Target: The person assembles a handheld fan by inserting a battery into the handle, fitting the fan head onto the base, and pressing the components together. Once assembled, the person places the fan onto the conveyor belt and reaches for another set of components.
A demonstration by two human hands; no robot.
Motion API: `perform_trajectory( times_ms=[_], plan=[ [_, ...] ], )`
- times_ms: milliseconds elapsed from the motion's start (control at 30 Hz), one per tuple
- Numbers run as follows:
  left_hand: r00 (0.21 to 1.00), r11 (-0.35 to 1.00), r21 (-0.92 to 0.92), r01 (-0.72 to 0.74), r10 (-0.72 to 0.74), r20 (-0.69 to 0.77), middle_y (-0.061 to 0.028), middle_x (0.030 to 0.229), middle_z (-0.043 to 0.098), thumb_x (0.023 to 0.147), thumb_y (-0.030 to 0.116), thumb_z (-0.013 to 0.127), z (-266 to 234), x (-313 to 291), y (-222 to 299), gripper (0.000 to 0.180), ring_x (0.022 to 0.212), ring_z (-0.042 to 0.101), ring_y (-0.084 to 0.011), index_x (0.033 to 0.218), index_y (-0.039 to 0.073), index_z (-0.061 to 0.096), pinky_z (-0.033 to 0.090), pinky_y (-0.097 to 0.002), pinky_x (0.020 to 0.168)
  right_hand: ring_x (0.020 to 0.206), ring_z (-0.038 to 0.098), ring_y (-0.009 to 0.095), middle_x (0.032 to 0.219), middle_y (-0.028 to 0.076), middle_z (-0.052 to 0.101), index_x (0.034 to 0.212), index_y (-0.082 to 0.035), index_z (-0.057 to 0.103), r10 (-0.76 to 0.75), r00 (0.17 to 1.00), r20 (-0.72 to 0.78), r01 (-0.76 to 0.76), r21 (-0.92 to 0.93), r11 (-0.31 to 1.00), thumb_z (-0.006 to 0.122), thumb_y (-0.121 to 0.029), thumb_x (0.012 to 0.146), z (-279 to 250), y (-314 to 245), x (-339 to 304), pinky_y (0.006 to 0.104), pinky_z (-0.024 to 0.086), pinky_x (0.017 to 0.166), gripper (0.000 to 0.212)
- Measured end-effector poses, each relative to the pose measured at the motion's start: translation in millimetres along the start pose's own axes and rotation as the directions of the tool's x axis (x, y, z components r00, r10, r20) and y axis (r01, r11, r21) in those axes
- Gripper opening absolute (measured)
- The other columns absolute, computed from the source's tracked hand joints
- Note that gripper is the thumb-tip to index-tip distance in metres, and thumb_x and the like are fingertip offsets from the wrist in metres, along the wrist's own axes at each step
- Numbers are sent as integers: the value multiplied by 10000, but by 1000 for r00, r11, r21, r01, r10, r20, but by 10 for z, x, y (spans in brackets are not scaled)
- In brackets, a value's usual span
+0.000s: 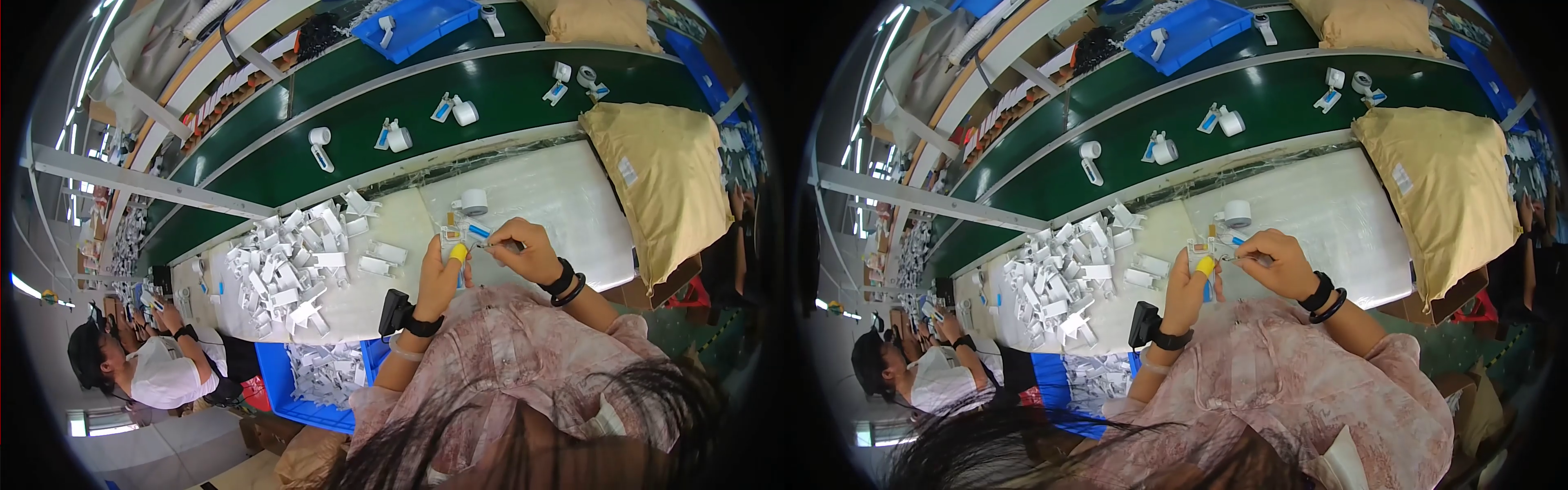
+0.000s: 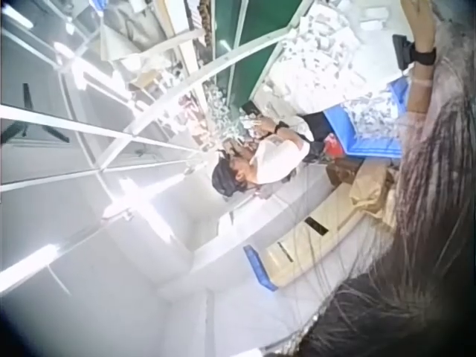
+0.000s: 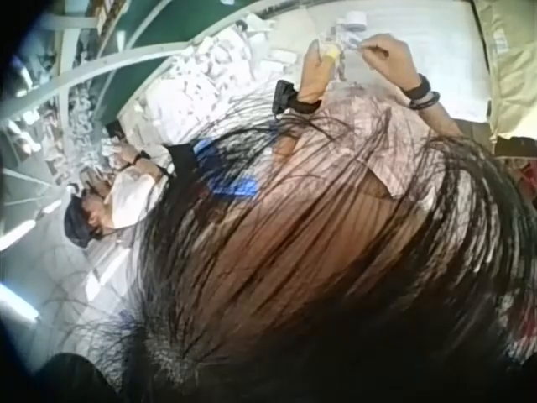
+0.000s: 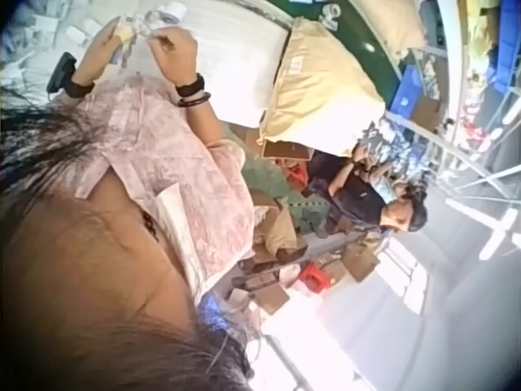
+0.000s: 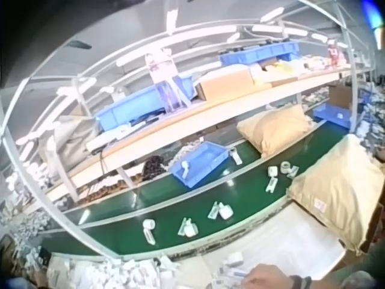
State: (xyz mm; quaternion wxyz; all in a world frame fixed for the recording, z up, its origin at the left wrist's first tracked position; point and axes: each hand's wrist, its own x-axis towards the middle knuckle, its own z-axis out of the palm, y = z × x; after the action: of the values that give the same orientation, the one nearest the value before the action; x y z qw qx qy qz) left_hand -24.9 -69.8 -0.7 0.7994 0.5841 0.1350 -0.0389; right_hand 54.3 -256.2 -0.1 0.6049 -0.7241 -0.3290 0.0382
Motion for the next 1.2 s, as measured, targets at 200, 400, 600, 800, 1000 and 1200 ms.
perform_trajectory(
  times_ms=[200, 400, 600, 800, 1000, 1200],
  plan=[
    [1000, 1000, 29, 10, -11, 28, -110, 919, 584, 963, 80, 453, -37, -20, 73, 264, 628, 585, -161, 1221, 26, 443, 518, -307, 509, 511, 582, 113, 814, 56, 646, 944, -5, 639, 375, 916, 139, -398, 215, 892, 655, -112, 892, -50, -67, 53, 217, 459, 460, 119],
    [1000, 999, -52, 2, -1, 12, -111, 919, 586, 967, 86, 459, 1, -35, 123, 261, 635, 585, -166, 1219, 22, 444, 521, -312, 509, 755, 627, 155, 883, 85, 612, 1011, -16, 675, 26, 934, 355, -24, -10, 1000, 658, -55, 870, -45, 12, 17, 253, 493, 636, 147],
    [998, 999, -41, 28, -30, -49, -96, 909, 581, 936, 47, 465, 36, -72, 125, 273, 630, 574, -143, 1207, 25, 438, 512, -292, 504, 758, 603, 224, 892, 107, 595, 1035, -40, 670, -6, 998, 59, 11, -85, 996, 668, -12, 831, 68, 43, -80, 297, 477, 644, 206],
    [1000, 1000, 0, 13, -13, -26, -77, 888, 573, 890, 7, 478, 70, -98, 35, 344, 611, 559, -119, 1230, 16, 421, 496, -268, 511, 757, 611, 207, 887, 103, 608, 945, -25, 646, 34, 996, -80, -32, 33, 999, 662, 11, 827, 135, -34, -78, 293, 487, 631, 125],
    [999, 998, 65, -21, 18, 45, -76, 933, 581, 879, -7, 482, 148, -148, 74, 365, 638, 556, -100, 1238, 11, 416, 487, -250, 531, 797, 617, 243, 882, 76, 634, 910, -61, 653, -202, 979, -11, 199, -140, 970, 699, -25, 791, 147, -40, -60, 337, 473, 707, 132],
    [994, 992, 101, -70, 61, 92, -58, 958, 582, 874, -23, 466, 187, -192, 71, 354, 682, 551, -81, 1225, 11, 426, 476, -227, 556, 822, 585, 232, 879, 51, 635, 891, -83, 685, -223, 971, -88, 210, -142, 967, 736, -47, 749, 178, -63, -66, 337, 453, 721, 155]
  ],
)
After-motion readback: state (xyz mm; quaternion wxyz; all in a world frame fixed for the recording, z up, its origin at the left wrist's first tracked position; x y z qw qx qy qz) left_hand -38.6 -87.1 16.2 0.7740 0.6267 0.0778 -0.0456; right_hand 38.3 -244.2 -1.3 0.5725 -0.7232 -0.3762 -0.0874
